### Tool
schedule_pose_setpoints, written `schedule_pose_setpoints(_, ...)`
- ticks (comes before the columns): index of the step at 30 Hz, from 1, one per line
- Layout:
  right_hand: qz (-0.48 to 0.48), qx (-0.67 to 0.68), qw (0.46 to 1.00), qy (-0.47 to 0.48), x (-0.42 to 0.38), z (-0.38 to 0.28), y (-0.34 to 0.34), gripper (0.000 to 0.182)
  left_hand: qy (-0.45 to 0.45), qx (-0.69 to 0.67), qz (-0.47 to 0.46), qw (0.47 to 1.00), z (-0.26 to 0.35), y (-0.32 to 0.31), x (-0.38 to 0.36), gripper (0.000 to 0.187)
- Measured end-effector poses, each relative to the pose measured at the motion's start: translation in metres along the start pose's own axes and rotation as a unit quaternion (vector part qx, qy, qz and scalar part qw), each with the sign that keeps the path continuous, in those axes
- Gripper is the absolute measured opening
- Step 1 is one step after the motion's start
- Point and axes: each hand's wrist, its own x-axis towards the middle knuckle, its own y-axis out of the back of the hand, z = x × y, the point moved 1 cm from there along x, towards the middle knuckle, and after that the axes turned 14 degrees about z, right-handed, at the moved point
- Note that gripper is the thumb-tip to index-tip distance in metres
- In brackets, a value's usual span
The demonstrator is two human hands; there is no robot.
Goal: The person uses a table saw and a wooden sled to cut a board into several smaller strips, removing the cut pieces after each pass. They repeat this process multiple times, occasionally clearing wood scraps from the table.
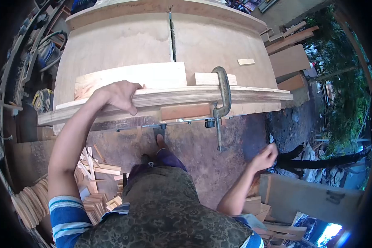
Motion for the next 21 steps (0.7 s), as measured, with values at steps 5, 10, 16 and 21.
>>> schedule_pose_setpoints(5, -0.387, 0.126, 0.909, 0.086, 0.056, -0.160, -0.140, 0.026, 0.022, -0.014, 0.020, 0.999, 0.002, 0.001, -0.007, 0.093)
schedule_pose_setpoints(10, -0.740, 0.067, 0.661, 0.102, 0.008, -0.188, -0.321, 0.038, -0.022, -0.038, 0.060, 0.997, -0.006, -0.006, -0.005, 0.092)
schedule_pose_setpoints(16, -0.856, 0.096, 0.478, 0.173, -0.084, -0.179, -0.403, 0.039, -0.033, -0.044, 0.051, 0.997, -0.004, -0.002, -0.003, 0.105)
schedule_pose_setpoints(21, -0.839, 0.060, 0.468, 0.270, -0.097, -0.191, -0.390, 0.046, 0.012, -0.033, 0.008, 0.999, 0.003, 0.006, 0.000, 0.121)
